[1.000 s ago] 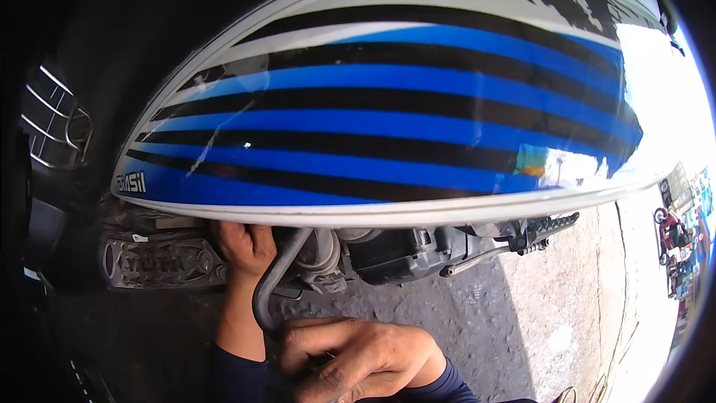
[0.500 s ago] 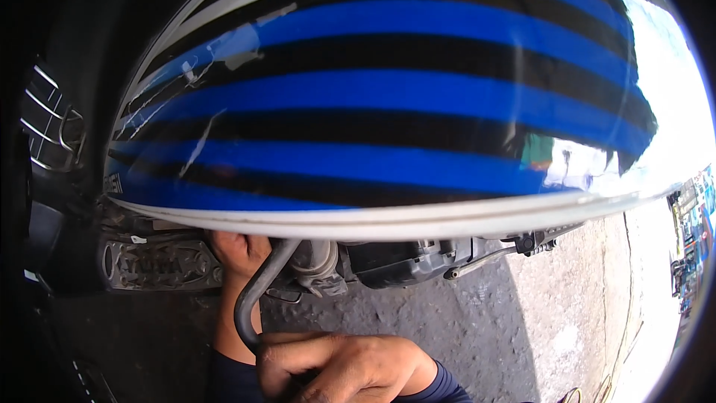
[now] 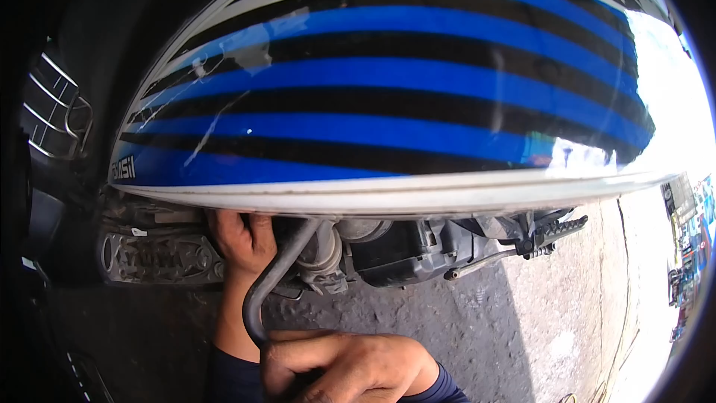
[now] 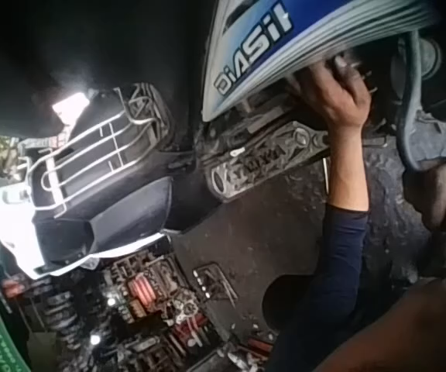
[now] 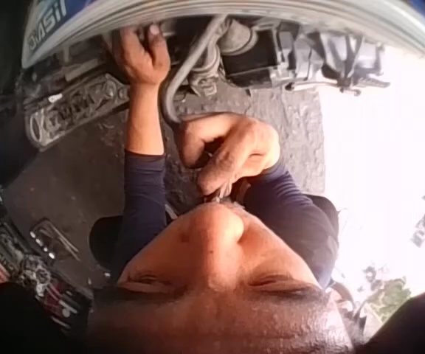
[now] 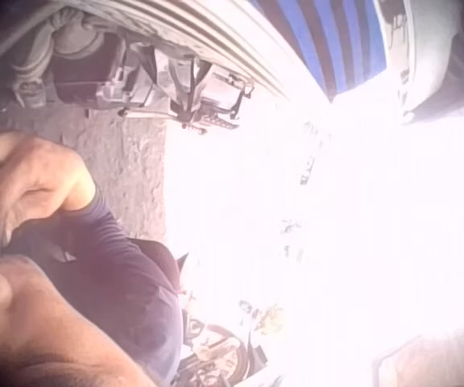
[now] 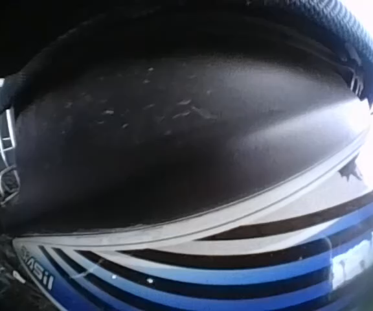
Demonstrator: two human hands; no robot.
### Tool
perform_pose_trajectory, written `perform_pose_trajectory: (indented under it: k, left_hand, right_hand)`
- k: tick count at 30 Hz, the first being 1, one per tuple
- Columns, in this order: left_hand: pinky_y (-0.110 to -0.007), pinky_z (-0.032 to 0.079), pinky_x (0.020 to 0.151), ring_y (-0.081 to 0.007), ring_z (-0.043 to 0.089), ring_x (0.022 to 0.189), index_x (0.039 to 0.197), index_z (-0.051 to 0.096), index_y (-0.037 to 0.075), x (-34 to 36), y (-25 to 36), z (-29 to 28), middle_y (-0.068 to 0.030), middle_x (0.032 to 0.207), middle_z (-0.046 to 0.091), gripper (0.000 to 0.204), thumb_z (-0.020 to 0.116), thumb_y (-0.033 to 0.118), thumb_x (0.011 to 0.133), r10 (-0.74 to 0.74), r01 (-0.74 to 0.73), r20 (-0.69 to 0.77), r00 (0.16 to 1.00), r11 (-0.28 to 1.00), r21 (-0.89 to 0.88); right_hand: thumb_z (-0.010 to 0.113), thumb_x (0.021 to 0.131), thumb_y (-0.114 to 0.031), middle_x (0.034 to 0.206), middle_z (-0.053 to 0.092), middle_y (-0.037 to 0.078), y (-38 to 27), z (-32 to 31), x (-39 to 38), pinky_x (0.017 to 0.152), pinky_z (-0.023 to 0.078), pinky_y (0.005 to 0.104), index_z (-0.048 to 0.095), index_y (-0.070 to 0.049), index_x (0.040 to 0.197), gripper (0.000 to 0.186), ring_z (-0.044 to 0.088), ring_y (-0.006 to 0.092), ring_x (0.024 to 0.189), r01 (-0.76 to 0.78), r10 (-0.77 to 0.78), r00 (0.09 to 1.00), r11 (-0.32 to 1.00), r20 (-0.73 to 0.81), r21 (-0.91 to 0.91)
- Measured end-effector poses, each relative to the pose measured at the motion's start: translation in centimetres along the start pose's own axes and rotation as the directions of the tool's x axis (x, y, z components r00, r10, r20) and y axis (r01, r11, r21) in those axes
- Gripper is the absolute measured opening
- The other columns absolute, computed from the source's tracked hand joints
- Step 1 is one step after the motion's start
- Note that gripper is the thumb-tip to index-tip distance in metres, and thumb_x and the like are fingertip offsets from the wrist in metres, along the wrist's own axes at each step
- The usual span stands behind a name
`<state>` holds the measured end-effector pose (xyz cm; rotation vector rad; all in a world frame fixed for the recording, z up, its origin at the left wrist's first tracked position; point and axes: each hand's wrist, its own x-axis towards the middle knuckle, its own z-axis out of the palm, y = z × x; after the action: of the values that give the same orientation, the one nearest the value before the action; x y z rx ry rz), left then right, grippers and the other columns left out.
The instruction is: Disassembling and inspecting components of a Yamaha scooter, including removing body panels and checking connections.
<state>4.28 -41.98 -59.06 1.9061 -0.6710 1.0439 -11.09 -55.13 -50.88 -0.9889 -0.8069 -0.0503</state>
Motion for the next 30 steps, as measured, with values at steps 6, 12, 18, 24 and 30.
perform_pose_trajectory:
  k: [6,12,18,24,30]
  left_hand:
    - [-0.051,0.036,0.097,-0.0412,0.056,0.101,0.109,0.06,0.002,0.4,0.3,0.1,-0.0173,0.106,0.063,0.027,0.057,0.018,0.087,0.028,-0.028,0.003,1.0,0.999,-0.021]
    - [-0.051,0.034,0.099,-0.041,0.055,0.103,0.108,0.06,0.003,-0.1,0.2,0.0,-0.0168,0.108,0.062,0.023,0.056,0.018,0.09,-0.005,0.005,-0.024,1.0,1.0,0.005]
    - [-0.051,0.034,0.099,-0.0417,0.054,0.106,0.113,0.06,0.003,-0.2,0.3,-0.2,-0.0173,0.113,0.062,0.027,0.054,0.019,0.093,-0.038,0.039,0.016,0.999,0.998,-0.057]
    - [-0.05,0.036,0.096,-0.0412,0.054,0.105,0.117,0.059,0.002,0.0,0.3,0.0,-0.0177,0.113,0.061,0.03,0.054,0.02,0.093,-0.017,0.018,0.005,1.0,0.998,-0.056]
    - [-0.05,0.036,0.095,-0.0413,0.054,0.105,0.117,0.059,0.001,0.0,0.2,0.0,-0.0182,0.114,0.061,0.031,0.055,0.02,0.093,-0.023,0.024,0.014,1.0,0.997,-0.071]
  right_hand:
    - [0.071,0.087,-0.026,0.075,0.057,0.015,-0.9,0.5,-0.1,0.056,0.042,0.0372,0.074,-0.002,0.081,0.025,0.056,0.027,0.064,-0.015,0.015,0.996,1.0,-0.088,-0.004]
    - [0.071,0.087,-0.024,0.073,0.056,0.014,-1.0,0.5,0.1,0.055,0.041,0.0359,0.073,-0.002,0.08,0.024,0.055,0.0254,0.062,-0.016,0.016,0.997,1.0,-0.079,0.002]
    - [0.07,0.088,-0.022,0.072,0.055,0.013,-0.7,0.4,-0.4,0.054,0.04,0.0356,0.073,-0.002,0.082,0.022,0.055,0.0246,0.062,0.016,-0.014,0.997,1.0,-0.069,0.022]
    - [0.071,0.087,-0.022,0.072,0.055,0.013,-0.1,0.1,-0.2,0.054,0.04,0.0352,0.073,-0.002,0.081,0.021,0.054,0.0247,0.061,0.07,-0.068,0.996,0.997,-0.053,0.042]
    - [0.072,0.086,-0.022,0.071,0.055,0.012,-0.9,0.3,0.4,0.053,0.039,0.0351,0.073,-0.003,0.078,0.021,0.054,0.0247,0.061,-0.014,0.014,0.998,1.0,-0.053,-0.001]
